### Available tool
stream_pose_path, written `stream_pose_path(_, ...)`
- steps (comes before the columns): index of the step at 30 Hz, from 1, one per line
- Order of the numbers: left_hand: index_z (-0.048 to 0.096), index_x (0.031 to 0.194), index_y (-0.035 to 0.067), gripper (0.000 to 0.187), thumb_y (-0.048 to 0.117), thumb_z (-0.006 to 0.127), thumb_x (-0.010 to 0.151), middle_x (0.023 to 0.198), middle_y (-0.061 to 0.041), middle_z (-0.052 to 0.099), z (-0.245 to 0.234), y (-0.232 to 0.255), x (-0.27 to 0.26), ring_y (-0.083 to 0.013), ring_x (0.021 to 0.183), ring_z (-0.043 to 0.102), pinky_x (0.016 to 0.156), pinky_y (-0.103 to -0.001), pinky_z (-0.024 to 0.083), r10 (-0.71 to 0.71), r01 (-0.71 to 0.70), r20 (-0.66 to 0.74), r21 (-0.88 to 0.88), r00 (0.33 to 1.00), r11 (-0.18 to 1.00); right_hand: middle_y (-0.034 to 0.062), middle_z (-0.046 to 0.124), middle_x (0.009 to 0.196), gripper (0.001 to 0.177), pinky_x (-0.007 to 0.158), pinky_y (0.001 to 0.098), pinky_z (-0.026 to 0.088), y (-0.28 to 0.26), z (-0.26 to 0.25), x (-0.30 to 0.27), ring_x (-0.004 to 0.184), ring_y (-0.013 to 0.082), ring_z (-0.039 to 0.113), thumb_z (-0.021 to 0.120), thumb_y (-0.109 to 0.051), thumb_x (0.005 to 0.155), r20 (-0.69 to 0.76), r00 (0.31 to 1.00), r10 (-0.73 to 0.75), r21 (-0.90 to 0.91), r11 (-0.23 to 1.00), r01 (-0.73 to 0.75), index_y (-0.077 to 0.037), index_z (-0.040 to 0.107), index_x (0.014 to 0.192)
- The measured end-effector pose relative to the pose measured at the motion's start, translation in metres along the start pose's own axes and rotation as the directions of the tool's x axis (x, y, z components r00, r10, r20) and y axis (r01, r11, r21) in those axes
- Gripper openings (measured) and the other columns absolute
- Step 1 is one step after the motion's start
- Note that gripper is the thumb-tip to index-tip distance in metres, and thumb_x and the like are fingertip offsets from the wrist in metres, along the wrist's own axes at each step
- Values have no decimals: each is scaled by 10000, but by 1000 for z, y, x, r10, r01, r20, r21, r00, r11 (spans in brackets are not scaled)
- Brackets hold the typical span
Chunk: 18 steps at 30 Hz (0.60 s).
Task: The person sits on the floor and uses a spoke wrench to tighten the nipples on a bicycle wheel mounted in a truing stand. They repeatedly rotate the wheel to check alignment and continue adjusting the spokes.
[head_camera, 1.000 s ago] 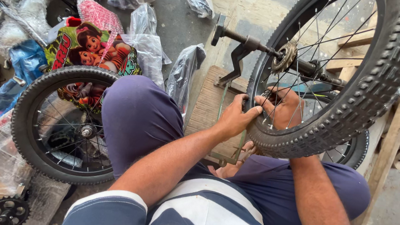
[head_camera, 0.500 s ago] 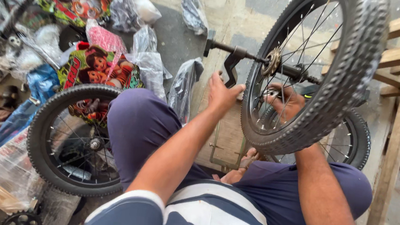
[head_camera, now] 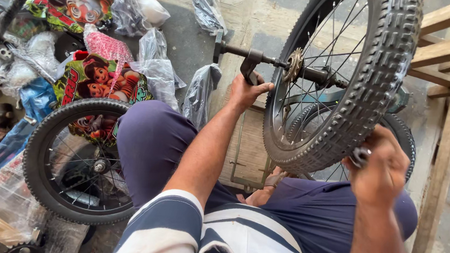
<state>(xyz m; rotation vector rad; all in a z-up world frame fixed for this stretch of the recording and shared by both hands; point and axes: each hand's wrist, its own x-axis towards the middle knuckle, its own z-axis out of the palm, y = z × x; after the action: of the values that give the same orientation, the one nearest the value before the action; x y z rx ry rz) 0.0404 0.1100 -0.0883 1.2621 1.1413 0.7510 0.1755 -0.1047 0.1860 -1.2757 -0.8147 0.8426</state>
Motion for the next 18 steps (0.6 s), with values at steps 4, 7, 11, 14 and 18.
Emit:
stream_pose_path(4,663,716,92,386,297,978,631,674,5,669,3,5,-1,-97,622,597,584,-312,524,20,-21,-37,-30,999,999,33,722,897,522,527,175,543,-10,23,-12,632,40,655,736,-417,891,262,944,-202,-552,771,318,-20,610,1206)
stream_pose_path(7,665,698,89,395,313,983,629,662,-2,671,2,7,-1,-106,613,598,581,-315,522,23,-23,-31,-6,999,1000,29,686,883,429,576,192,560,15,37,-35,659,46,641,783,-373,905,224,953,-202,-643,704,301,-34,630,1118)
stream_pose_path(11,675,694,78,407,346,977,643,632,-9,672,0,10,-1,-120,592,598,579,-320,508,10,-8,-30,75,1000,997,66,689,676,196,536,323,496,54,35,-54,541,167,622,829,-230,798,172,981,86,-810,580,91,-67,768,886)
stream_pose_path(14,687,687,80,414,372,975,637,631,-3,690,0,9,-1,-111,590,629,584,-308,523,52,-50,-32,86,998,995,107,753,803,145,599,343,540,71,14,-54,642,208,706,769,-150,845,88,976,197,-804,592,-48,-59,769,958)
stream_pose_path(18,685,692,67,397,334,977,650,637,-26,691,3,4,1,-130,593,620,579,-322,526,41,-40,-37,43,998,998,153,735,925,111,727,368,547,63,-18,-40,821,254,710,738,-69,888,105,994,-19,-868,486,100,-23,731,989)
